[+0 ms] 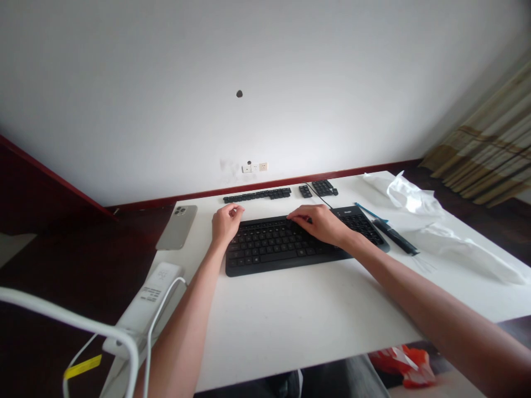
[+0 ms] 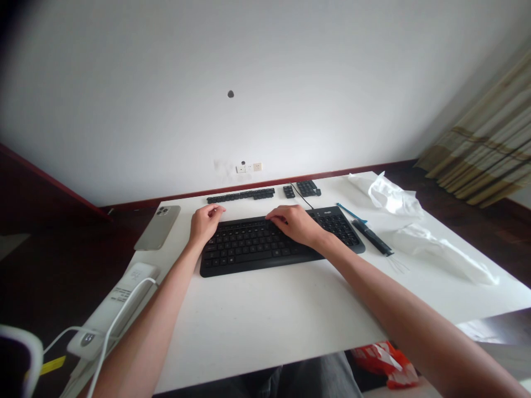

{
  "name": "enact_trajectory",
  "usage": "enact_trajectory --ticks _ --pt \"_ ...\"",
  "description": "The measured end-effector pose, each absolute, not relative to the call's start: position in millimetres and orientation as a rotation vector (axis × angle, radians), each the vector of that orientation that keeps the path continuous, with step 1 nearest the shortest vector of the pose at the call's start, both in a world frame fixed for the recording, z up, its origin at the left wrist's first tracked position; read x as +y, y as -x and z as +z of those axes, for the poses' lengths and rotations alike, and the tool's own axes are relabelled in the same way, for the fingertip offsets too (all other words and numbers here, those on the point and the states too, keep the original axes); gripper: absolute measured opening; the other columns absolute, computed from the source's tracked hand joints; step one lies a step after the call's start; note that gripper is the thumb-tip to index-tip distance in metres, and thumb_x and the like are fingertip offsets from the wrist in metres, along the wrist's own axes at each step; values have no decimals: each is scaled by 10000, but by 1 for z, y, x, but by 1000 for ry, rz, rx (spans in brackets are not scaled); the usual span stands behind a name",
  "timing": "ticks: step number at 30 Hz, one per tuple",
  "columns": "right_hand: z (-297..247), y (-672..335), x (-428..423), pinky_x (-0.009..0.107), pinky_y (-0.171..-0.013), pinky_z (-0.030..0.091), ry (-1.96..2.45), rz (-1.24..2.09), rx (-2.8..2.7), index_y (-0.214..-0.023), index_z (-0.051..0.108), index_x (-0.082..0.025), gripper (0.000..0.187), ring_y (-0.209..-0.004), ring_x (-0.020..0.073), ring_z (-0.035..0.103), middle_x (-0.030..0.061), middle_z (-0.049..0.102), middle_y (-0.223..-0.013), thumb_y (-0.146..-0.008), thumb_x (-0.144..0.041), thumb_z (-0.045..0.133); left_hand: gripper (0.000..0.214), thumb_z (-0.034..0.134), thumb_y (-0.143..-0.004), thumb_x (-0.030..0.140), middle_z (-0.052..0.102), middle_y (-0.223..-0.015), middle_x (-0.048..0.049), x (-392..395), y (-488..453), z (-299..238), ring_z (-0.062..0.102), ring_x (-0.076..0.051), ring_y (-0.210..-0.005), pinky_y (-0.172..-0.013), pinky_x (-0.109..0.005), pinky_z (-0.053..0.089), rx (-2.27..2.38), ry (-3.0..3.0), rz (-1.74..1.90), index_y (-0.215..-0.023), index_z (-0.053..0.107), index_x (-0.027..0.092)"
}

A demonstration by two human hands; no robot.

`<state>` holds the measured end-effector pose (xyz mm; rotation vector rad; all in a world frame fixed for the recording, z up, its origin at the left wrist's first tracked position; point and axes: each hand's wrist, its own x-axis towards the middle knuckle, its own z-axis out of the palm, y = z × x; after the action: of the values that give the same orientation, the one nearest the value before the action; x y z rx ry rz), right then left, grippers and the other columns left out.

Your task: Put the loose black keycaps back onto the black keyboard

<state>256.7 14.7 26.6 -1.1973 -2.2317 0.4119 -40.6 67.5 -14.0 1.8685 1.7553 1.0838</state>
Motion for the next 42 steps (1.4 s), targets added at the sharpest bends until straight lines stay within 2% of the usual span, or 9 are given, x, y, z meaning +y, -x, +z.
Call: enact_trajectory --ticks 5,9,23,29,36,42 --pt "26 -255 15 324 -738 577 1234 481 -2210 -1007 794 -224 184 -784 204 713 46 783 -929 -949 -321 649 309 565 -883 448 663 -659 -14 67 40 -13 576 -178 -647 -638 -272 361 1768 -1856 1058 -858 782 229" --pt "23 -254 16 312 -727 568 1217 506 -2221 -979 785 -223 156 -767 188 700 32 772 -909 -936 -323 673 298 567 -884 435 666 -665 -11 67 41 -12 577 -177 -650 -641 -273 362 1768 -1853 1064 -856 783 231" --pt "28 -250 9 331 -748 581 1199 444 -2290 -1066 800 -245 228 -830 208 720 42 782 -1003 -982 -285 593 304 563 -884 439 666 -671 -15 67 40 -12 571 -181 -653 -641 -274 357 1767 -1862 1055 -862 785 232" --pt "33 -251 8 344 -788 597 1188 481 -2313 -1106 790 -248 231 -857 220 727 51 781 -1038 -965 -296 613 312 552 -889 433 660 -665 -18 67 40 -12 565 -182 -652 -639 -275 357 1765 -1868 1054 -866 785 227" --pt "36 -259 12 319 -808 592 1151 518 -2343 -1162 747 -255 290 -876 194 710 33 759 -1087 -915 -193 607 307 558 -885 434 660 -663 -16 67 40 -13 569 -180 -648 -636 -275 360 1751 -1864 1063 -864 784 229" --pt "31 -259 14 328 -811 592 1161 602 -2332 -1153 751 -264 262 -886 204 720 28 770 -1062 -932 -234 614 310 561 -888 444 668 -666 -18 68 41 -14 574 -182 -649 -636 -278 358 1777 -1865 1049 -864 784 230"
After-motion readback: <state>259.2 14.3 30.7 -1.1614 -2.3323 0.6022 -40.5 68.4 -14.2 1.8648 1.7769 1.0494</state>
